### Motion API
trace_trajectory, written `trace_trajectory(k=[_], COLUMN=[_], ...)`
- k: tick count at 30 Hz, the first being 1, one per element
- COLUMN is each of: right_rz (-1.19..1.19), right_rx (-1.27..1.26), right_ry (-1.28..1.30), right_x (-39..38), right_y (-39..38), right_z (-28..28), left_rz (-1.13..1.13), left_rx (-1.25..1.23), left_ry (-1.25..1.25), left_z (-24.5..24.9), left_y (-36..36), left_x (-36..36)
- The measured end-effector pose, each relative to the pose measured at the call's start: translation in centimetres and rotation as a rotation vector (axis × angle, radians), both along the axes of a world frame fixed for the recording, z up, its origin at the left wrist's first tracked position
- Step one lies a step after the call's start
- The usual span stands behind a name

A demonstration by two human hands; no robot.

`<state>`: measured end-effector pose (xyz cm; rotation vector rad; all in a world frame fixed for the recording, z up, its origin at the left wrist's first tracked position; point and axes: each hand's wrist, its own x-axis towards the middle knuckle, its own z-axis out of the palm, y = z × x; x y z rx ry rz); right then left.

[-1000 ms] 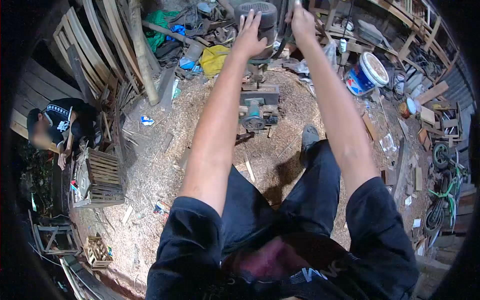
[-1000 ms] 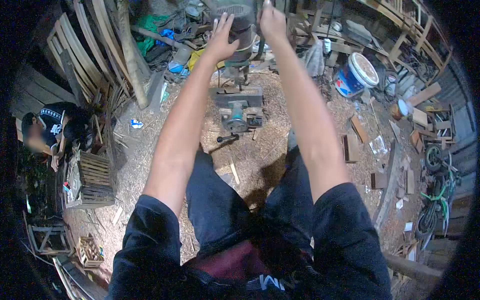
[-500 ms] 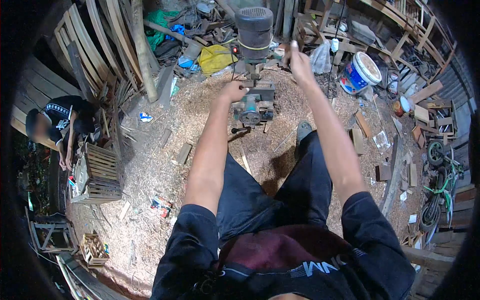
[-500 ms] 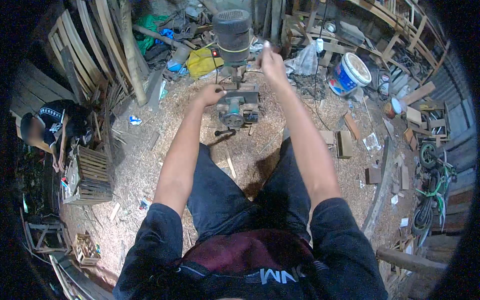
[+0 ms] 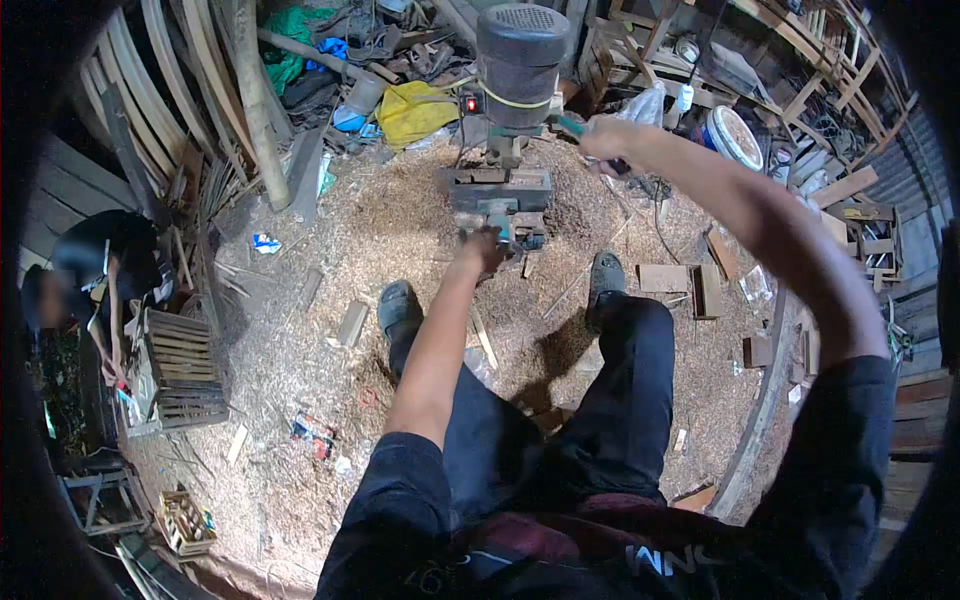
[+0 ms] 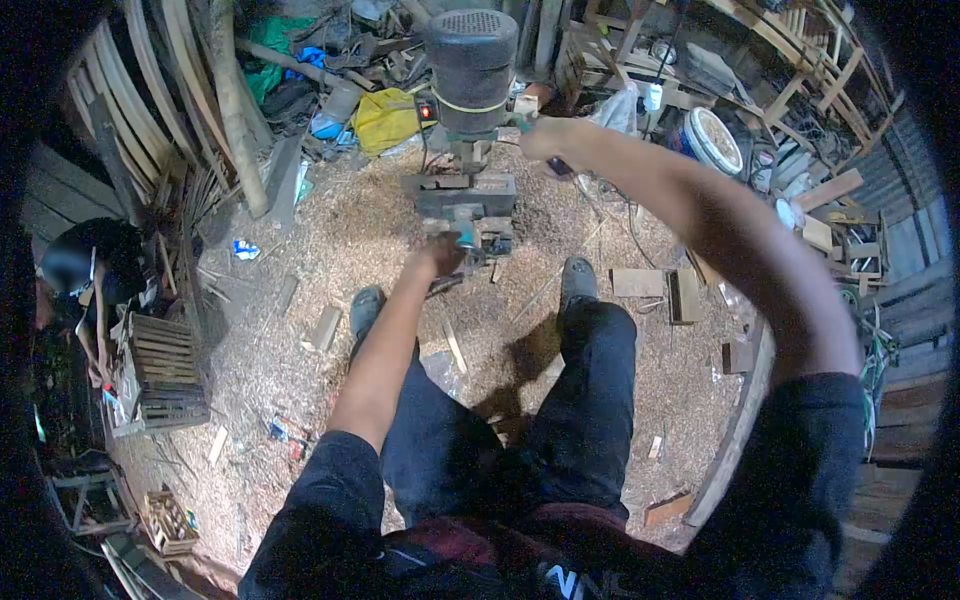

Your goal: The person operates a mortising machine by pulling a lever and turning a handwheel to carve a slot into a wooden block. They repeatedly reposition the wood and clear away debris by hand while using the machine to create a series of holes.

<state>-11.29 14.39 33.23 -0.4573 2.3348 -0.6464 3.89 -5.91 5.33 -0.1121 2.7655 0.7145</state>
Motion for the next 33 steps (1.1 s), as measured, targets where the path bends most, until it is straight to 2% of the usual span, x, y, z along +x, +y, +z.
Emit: trace_trajectory(k=[1, 4, 5, 7, 9, 10, 13, 14, 17, 22, 24, 29, 31, 33], right_rz=[-0.026, -0.178, -0.197, -0.244, -0.149, -0.196, -0.289, -0.255, -0.322, -0.437, -0.396, -0.360, -0.326, -0.326], right_rx=[-0.053, -0.028, 0.022, 0.130, 0.273, 0.300, 0.290, 0.332, 0.256, 0.229, 0.178, 0.157, 0.102, 0.041], right_ry=[-0.141, -0.117, -0.079, -0.016, 0.038, 0.068, 0.098, 0.236, 0.097, 0.124, 0.168, 0.205, 0.265, 0.253], right_x=[-0.3, 2.7, 3.0, 3.5, 3.9, 5.5, 6.5, 6.3, 7.0, 7.9, 7.6, 8.4, 8.2, 8.3], right_y=[0.2, -0.8, -1.3, -1.4, -1.3, -2.4, -2.3, -1.9, -1.7, -1.2, 0.1, 0.4, 0.8, 1.7], right_z=[-0.2, 1.6, 1.5, 1.0, 1.6, 2.9, 1.9, 0.7, 0.6, -1.7, -4.7, -7.4, -9.3, -11.2], left_rz=[-0.051, 0.117, 0.067, 0.186, 0.207, 0.217, 0.202, 0.201, 0.209, 0.123, 0.135, 0.163, 0.143, 0.172], left_rx=[0.024, -0.015, 0.107, -0.012, 0.018, 0.029, -0.030, -0.018, 0.059, 0.160, 0.157, 0.147, 0.129, 0.133], left_ry=[0.006, 0.503, 0.809, 0.474, 0.506, 0.533, 0.715, 0.714, 0.617, 0.675, 0.674, 0.582, 0.574, 0.424], left_z=[-2.3, -13.4, -17.2, -10.7, -7.9, -8.0, -8.6, -8.5, -8.7, -9.6, -9.2, -6.9, -7.7, -7.5], left_y=[-0.2, 0.6, 0.8, 2.2, 2.8, 2.8, 2.8, 2.9, 3.1, 2.4, 2.8, 2.7, 2.4, 2.6], left_x=[0.0, 0.2, -0.6, 0.5, 1.1, 0.7, 0.7, 0.7, 0.4, 0.1, 0.1, 0.4, 0.2, 0.1])
